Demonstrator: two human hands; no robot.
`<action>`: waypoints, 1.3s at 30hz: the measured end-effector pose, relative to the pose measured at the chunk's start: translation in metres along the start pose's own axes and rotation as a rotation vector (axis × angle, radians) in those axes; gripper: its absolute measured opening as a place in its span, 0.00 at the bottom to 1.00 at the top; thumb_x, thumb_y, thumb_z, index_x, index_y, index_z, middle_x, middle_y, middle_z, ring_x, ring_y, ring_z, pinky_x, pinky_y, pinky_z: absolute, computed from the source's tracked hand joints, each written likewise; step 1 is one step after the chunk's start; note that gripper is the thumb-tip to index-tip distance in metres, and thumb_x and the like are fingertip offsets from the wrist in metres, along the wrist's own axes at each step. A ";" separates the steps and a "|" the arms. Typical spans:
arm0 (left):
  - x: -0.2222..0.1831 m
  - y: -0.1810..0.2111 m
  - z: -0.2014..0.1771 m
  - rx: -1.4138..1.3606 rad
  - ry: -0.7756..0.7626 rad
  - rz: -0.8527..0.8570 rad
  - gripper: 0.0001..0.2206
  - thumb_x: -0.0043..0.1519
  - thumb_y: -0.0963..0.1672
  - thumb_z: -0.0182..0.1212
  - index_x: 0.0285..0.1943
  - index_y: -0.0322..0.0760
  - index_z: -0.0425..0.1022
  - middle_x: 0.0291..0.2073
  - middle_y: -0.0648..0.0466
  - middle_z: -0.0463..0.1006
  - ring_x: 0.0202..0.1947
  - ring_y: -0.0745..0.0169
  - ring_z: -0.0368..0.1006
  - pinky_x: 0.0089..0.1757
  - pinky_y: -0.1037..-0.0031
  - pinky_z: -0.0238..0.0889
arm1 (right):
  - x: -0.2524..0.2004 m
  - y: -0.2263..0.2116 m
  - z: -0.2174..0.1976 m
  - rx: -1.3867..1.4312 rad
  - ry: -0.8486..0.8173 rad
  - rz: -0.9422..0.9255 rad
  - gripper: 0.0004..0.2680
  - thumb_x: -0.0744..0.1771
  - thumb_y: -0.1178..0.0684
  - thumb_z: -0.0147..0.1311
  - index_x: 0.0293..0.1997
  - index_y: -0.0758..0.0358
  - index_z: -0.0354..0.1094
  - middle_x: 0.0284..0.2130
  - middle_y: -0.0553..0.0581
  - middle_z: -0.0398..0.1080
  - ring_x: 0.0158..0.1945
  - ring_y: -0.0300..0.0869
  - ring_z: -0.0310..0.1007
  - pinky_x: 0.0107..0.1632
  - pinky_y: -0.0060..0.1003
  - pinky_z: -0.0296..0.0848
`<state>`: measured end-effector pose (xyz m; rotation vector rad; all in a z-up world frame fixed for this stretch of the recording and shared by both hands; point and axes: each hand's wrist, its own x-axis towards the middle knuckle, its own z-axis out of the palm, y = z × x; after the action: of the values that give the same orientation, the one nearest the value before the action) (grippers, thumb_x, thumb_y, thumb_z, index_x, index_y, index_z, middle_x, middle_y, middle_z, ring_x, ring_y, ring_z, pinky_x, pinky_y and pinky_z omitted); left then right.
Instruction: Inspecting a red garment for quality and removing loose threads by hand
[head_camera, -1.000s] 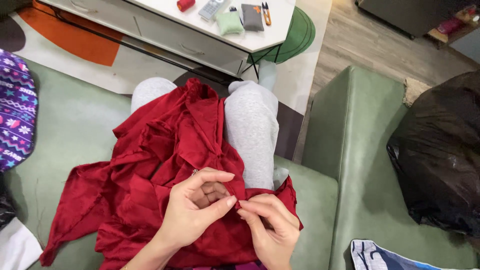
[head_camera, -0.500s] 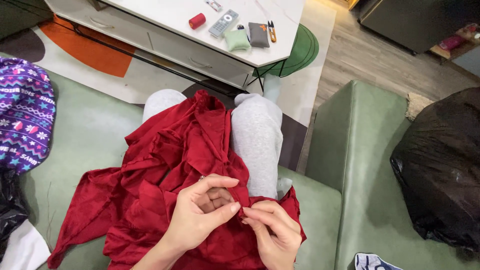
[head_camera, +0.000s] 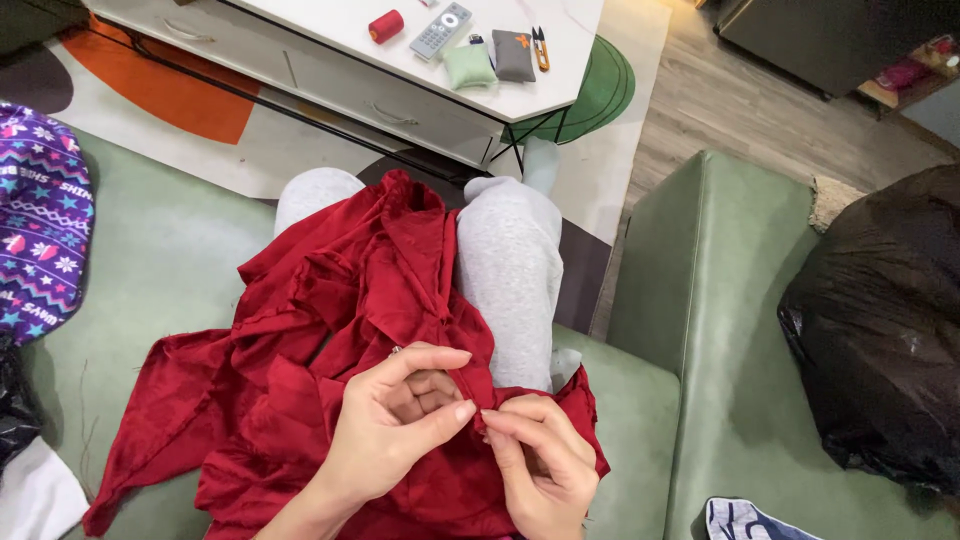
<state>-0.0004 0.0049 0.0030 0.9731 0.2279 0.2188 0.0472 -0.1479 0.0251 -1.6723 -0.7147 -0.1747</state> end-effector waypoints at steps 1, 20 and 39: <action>0.000 0.000 0.000 -0.001 0.001 0.000 0.18 0.56 0.32 0.69 0.56 0.27 0.78 0.31 0.49 0.78 0.32 0.64 0.77 0.41 0.77 0.75 | 0.000 0.000 0.000 0.000 -0.001 0.000 0.03 0.66 0.64 0.56 0.41 0.69 0.75 0.29 0.61 0.73 0.31 0.43 0.75 0.36 0.29 0.78; 0.002 0.002 -0.003 0.036 -0.007 0.026 0.17 0.55 0.33 0.70 0.54 0.27 0.79 0.33 0.49 0.79 0.32 0.62 0.79 0.39 0.77 0.77 | 0.003 0.005 0.006 0.009 0.020 -0.024 0.03 0.66 0.64 0.57 0.39 0.67 0.75 0.27 0.59 0.73 0.29 0.43 0.75 0.36 0.30 0.78; 0.000 -0.016 0.002 0.240 -0.026 -0.003 0.17 0.59 0.37 0.68 0.59 0.31 0.81 0.38 0.53 0.75 0.41 0.68 0.73 0.45 0.80 0.72 | 0.014 0.027 0.004 -0.340 0.069 -0.306 0.03 0.64 0.65 0.61 0.37 0.69 0.72 0.32 0.60 0.72 0.33 0.45 0.75 0.38 0.34 0.79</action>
<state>0.0016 -0.0053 -0.0097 1.2129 0.2357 0.1784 0.0720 -0.1410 0.0088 -1.8578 -0.9249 -0.5955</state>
